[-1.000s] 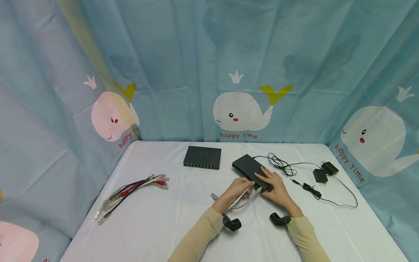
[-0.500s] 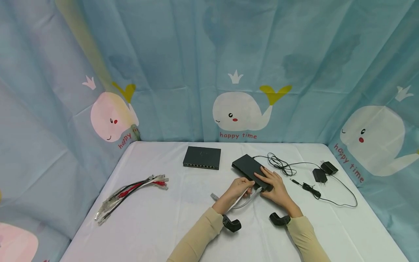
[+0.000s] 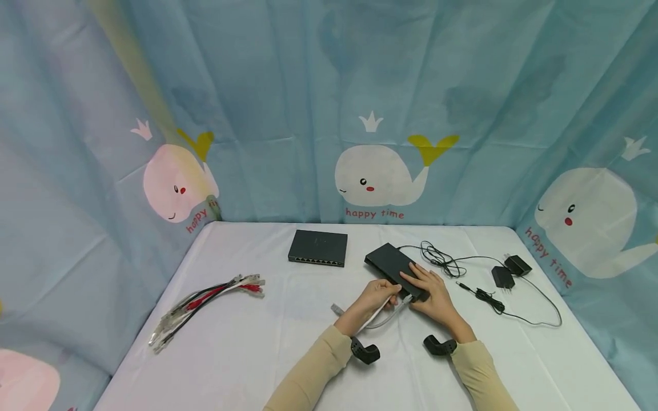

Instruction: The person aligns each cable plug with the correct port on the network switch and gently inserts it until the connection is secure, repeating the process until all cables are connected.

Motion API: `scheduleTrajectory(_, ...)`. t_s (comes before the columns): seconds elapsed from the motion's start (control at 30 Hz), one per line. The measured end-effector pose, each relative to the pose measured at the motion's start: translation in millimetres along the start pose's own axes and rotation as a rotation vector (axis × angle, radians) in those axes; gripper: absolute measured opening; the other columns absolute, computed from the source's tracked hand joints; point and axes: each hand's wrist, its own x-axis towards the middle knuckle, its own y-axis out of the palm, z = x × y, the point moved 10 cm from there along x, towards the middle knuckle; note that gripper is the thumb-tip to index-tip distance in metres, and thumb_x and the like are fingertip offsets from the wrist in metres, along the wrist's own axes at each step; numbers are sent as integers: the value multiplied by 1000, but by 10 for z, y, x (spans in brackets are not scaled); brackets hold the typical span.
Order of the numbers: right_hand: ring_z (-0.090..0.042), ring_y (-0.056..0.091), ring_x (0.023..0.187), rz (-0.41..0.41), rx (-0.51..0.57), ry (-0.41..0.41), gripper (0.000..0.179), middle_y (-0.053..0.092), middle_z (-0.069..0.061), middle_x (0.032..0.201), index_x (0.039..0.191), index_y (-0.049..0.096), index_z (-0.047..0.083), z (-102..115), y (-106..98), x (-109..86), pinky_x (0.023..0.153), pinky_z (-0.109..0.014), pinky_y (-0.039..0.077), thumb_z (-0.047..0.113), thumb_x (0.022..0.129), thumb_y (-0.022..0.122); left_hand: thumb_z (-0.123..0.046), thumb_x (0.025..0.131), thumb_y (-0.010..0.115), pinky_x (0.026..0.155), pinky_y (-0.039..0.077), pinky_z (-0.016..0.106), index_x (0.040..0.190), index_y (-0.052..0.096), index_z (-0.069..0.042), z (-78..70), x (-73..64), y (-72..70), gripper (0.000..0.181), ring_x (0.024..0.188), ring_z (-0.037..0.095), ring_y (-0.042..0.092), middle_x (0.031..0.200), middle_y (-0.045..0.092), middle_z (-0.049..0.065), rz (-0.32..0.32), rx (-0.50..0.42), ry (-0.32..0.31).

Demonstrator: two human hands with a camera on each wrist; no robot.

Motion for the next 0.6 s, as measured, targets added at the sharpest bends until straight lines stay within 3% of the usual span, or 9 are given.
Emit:
scheduleTrajectory(0.17,-44,32,130,2,15,-6,75,37,-18,144,131,55,19,3,-7,-10,101,-65,16,9,61,81,-23,91,60,46,37,19,74,55,-10,1,-17,15,22,46,7,43,54,52,-2,40,-8,-7)
scheduleTrajectory(0.37,-43,31,131,12,10,11,76,37,-17,145,132,54,21,-24,16,-25,102,-64,15,9,61,81,-30,90,60,40,36,20,82,59,-1,-45,-53,-10,30,40,7,40,52,53,-1,26,126,36)
scheduleTrajectory(0.6,-44,30,131,18,8,12,77,36,-16,145,132,54,21,-22,31,-33,103,-63,13,9,61,81,-37,90,59,44,37,22,80,59,-9,-103,-96,-46,30,44,11,44,54,55,2,34,269,83)
